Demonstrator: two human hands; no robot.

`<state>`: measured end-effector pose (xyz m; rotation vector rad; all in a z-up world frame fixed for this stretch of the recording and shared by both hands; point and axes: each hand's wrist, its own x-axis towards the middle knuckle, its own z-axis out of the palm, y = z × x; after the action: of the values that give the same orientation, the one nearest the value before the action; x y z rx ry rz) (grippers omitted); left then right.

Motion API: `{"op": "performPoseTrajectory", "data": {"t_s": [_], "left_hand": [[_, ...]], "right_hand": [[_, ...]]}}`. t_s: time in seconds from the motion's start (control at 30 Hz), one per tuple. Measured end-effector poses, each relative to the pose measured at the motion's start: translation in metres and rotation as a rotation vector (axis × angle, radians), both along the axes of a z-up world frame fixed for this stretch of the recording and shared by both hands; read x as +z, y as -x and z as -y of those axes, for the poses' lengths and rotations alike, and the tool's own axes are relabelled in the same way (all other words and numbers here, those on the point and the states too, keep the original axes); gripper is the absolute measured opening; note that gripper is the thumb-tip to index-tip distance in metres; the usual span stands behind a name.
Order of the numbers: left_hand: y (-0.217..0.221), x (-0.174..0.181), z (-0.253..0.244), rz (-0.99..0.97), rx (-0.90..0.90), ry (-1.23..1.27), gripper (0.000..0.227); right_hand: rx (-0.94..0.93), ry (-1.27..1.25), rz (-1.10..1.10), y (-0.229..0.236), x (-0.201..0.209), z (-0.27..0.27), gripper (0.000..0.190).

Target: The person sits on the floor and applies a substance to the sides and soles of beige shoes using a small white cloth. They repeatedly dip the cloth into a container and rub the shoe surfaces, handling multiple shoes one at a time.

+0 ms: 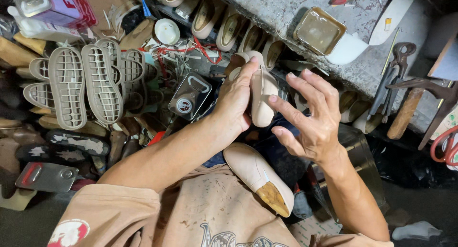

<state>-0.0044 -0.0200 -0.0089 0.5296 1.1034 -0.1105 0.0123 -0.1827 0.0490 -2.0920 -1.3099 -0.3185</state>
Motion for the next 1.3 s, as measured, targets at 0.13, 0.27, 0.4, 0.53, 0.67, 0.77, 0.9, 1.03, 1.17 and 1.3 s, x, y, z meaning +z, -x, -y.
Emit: {"op": "performPoseTrajectory", "data": {"t_s": [0.13,0.27,0.4,0.53,0.67,0.77,0.9,1.03,1.17,1.3], "left_hand": [[0.007,-0.005,-0.001,-0.020,-0.026,0.023,0.066],[0.007,0.005,-0.004,-0.031,-0.046,0.064,0.066],[0.011,0.034,-0.009,-0.029,-0.018,0.121,0.063],[0.028,0.081,-0.016,-0.002,-0.067,0.166,0.061],[0.050,0.143,-0.024,0.015,-0.719,-0.034,0.053],[0.068,0.126,-0.022,0.018,-1.125,0.032,0.037],[0.057,0.133,0.008,0.247,-1.659,0.028,0.058],[0.042,0.121,0.022,0.584,-1.870,-0.208,0.052],[0.027,0.101,0.054,0.230,-1.744,-0.708,0.047],[0.067,0.020,0.051,0.882,-2.090,-0.831,0.067]], "right_hand": [[0.049,0.014,0.106,0.004,-0.012,0.010,0.041],[0.047,-0.012,0.419,0.012,-0.025,0.018,0.020],[0.004,-0.011,0.480,0.018,-0.028,0.030,0.019],[-0.122,-0.008,0.387,0.019,-0.018,0.061,0.034],[-0.366,-0.444,-0.510,0.022,-0.014,0.083,0.061],[-0.239,-0.717,-1.479,0.043,-0.005,0.085,0.086],[0.337,-0.644,-2.077,0.094,0.008,0.092,0.110],[0.391,-1.110,-2.202,0.154,-0.013,0.108,0.123],[0.232,-1.349,-1.785,0.189,-0.035,0.138,0.120],[-0.246,-1.545,-1.423,0.195,-0.048,0.180,0.115]]}}
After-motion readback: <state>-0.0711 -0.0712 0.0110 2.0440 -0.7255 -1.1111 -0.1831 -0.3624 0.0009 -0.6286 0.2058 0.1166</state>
